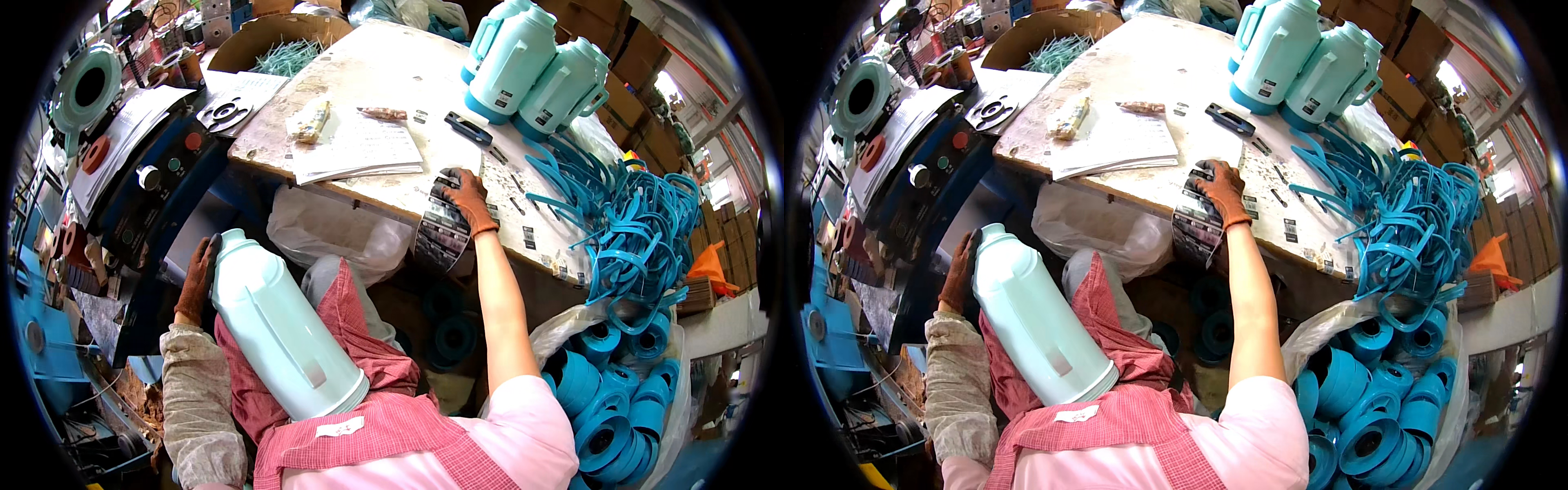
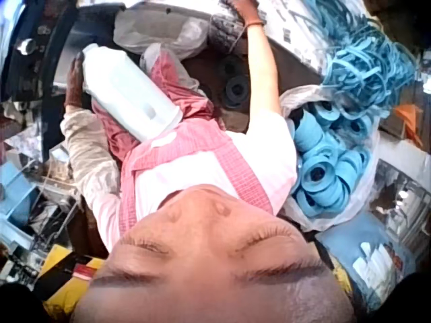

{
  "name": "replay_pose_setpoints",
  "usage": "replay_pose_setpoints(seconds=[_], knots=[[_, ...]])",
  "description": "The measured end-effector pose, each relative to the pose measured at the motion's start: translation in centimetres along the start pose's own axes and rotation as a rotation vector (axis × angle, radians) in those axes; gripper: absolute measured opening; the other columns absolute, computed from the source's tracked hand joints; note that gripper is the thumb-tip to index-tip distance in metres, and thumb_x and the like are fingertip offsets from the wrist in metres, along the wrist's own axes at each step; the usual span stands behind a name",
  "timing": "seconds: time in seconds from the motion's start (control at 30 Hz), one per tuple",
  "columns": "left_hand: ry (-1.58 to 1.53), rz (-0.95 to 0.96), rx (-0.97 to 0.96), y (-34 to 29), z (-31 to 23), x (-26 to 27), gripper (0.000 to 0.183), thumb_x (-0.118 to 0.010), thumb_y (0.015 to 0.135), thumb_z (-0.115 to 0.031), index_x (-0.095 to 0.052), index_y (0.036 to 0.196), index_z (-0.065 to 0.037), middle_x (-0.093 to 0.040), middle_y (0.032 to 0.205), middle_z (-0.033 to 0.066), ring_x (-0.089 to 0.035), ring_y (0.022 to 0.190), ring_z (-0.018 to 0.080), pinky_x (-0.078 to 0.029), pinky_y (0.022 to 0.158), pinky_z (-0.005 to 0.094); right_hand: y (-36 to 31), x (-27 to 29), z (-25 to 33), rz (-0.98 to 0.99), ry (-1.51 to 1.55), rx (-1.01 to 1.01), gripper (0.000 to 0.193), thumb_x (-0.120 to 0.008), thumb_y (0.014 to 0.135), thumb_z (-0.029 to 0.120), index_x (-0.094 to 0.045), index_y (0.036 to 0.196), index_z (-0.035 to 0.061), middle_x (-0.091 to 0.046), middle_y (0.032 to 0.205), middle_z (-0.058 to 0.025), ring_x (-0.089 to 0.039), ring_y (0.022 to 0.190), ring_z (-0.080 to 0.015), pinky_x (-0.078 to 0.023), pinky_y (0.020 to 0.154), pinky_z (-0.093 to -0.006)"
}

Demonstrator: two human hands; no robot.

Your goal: The person assembles light blue plastic jugs by attaching lids and handles. They pick up a jug body, screw on a lid, and then attach a handle, repeating this process for multiple units. The finished jugs are placed on a nearby table.

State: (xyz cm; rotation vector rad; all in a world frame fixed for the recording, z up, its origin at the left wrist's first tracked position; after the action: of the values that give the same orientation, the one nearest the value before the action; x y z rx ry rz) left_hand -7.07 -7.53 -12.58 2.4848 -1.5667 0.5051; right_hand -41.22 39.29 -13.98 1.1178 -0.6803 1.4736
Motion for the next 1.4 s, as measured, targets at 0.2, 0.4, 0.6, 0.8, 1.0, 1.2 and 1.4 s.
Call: replay_pose_setpoints(seconds=[0.2,0.4,0.6,0.8,1.0,1.2,1.4], knots=[[-0.047,-0.001,-0.043,1.0,1.3,-0.9,0.046,-0.047,0.096,-0.041,-0.053,0.121,-0.003,-0.058,0.101,0.011,-0.055,0.093,0.0166,-0.046,0.082,0.0276,0.2,0.5,0.9,-0.084,0.472,0.013,0.055,-0.076,0.071,0.011,-0.059,0.122,0.0221,-0.065,0.106,-0.0064,-0.062,0.099,-0.0208,-0.047,0.09,-0.0339],[-0.123,-0.021,-0.148,1.9,1.9,-0.1,0.041,-0.05,0.096,-0.034,-0.051,0.122,-0.002,-0.06,0.105,0.0098,-0.058,0.094,0.0153,-0.05,0.079,0.0253,0.3,3.1,2.5,-0.059,0.106,0.104,0.052,-0.07,0.076,0.014,-0.057,0.125,0.0225,-0.069,0.088,-0.0104,-0.065,0.084,-0.0261,-0.05,0.082,-0.0376],[-0.374,0.006,0.012,1.7,2.4,-1.0,0.038,-0.052,0.096,-0.035,-0.053,0.115,-0.003,-0.062,0.096,0.0078,-0.061,0.083,0.0147,-0.052,0.069,0.0257,-0.6,3.6,2.6,-0.121,0.047,0.214,0.041,-0.068,0.078,0.014,-0.063,0.118,0.0218,-0.068,0.083,-0.0132,-0.064,0.079,-0.0276,-0.049,0.078,-0.0395],[0.452,-0.029,-0.625,0.8,0.1,0.0,0.033,-0.048,0.096,-0.014,-0.048,0.126,-0.001,-0.057,0.112,0.0148,-0.058,0.098,0.0213,-0.051,0.083,0.0285,-2.5,2.3,3.2,-0.23,0.113,0.399,0.032,-0.07,0.073,0.016,-0.07,0.105,0.0206,-0.068,0.095,-0.0037,-0.06,0.09,-0.0257,-0.046,0.084,-0.0381],[0.316,0.018,-0.403,0.5,1.2,0.5,0.039,-0.044,0.093,0.001,-0.045,0.132,-0.001,-0.052,0.121,0.0172,-0.054,0.107,0.0245,-0.048,0.092,0.029,-2.6,1.4,3.1,-0.079,0.109,0.247,0.065,-0.075,0.068,0.02,-0.053,0.129,0.0277,-0.063,0.109,-0.0027,-0.053,0.106,-0.0262,-0.042,0.094,-0.037],[0.052,-0.1,-0.295,0.7,-1.0,0.1,0.026,-0.048,0.097,-0.017,-0.053,0.117,-0.002,-0.055,0.105,0.011,-0.056,0.091,0.0167,-0.05,0.078,0.0246,-1.1,0.5,2.3,-0.118,0.333,0.051,0.055,-0.073,0.073,0.015,-0.058,0.124,0.0267,-0.068,0.099,-0.012,-0.064,0.087,-0.0255,-0.049,0.082,-0.0366],[-0.007,0.005,-0.344,0.3,-1.4,-0.3,0.024,-0.047,0.098,-0.022,-0.056,0.111,-0.004,-0.057,0.096,0.0079,-0.056,0.087,0.0147,-0.05,0.074,0.0243,-1.0,-1.4,1.2,-0.089,0.708,0.052,0.031,-0.063,0.08,-0.004,-0.065,0.11,0.0016,-0.069,0.1,-0.003,-0.062,0.086,-0.0091,-0.05,0.076,-0.0233]])
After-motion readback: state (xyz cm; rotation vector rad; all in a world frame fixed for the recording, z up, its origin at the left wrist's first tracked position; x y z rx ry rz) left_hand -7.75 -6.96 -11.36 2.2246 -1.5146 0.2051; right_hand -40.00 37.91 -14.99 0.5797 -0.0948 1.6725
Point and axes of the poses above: each hand's wrist, its own y-axis towards the middle knuckle, its own x-axis out of the back of the hand, z = x × y, the point moved 5 cm from there along y, towards the middle knuckle
